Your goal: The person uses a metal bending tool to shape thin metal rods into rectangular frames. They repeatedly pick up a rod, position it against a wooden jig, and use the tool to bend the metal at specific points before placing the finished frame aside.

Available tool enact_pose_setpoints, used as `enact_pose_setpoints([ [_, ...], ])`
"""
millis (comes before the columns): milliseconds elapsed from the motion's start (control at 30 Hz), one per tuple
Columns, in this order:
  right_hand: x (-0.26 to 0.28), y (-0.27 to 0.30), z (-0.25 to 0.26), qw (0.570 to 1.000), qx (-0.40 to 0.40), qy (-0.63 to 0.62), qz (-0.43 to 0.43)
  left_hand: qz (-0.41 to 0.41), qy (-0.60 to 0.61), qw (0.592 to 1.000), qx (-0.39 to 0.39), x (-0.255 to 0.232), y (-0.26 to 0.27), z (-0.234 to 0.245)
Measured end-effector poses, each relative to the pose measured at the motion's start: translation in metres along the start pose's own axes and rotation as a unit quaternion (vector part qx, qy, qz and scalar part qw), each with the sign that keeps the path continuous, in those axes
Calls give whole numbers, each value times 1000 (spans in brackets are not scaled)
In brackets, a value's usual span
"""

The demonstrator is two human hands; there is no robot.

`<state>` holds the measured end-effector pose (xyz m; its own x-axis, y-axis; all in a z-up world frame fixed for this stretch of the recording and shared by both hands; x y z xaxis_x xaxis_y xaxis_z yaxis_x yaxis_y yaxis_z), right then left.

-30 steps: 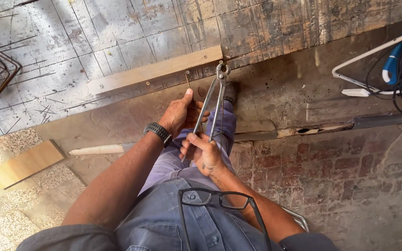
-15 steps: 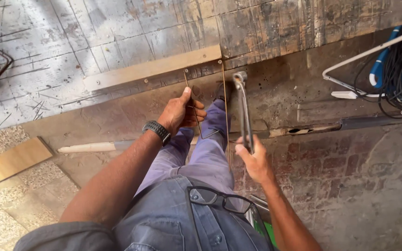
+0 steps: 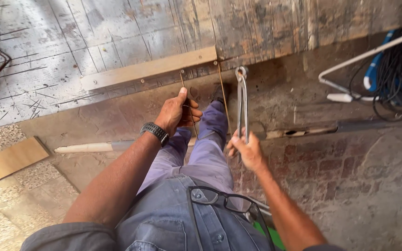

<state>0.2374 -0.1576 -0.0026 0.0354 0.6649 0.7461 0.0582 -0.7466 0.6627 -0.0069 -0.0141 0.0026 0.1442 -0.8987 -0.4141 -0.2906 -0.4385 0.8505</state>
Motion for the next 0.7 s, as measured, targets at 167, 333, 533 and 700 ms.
enact_pose_setpoints([
  [167,51,24,-22,988,41,-150,4,-49,48,998,5,-16,0,4],
  [333,160,32,-14,985,57,-163,31,-37,115,992,27,-32,2,-8],
  [533,255,16,-8,981,105,-149,69,-100,249,961,65,-51,5,-21],
  [700,287,11,2,984,167,4,66,-229,248,935,111,-101,65,2],
])
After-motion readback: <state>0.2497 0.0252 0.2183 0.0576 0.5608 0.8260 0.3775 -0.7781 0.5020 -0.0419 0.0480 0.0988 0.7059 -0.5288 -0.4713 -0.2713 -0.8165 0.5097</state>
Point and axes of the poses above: each hand's wrist, its own y-axis away from the middle knuckle, its own z-axis out of the back of the hand, x = y × z, the point moved 2 cm from there along -y, towards the middle knuckle, and after that the axes turned 6 degrees about x, right-handed, at the moved point
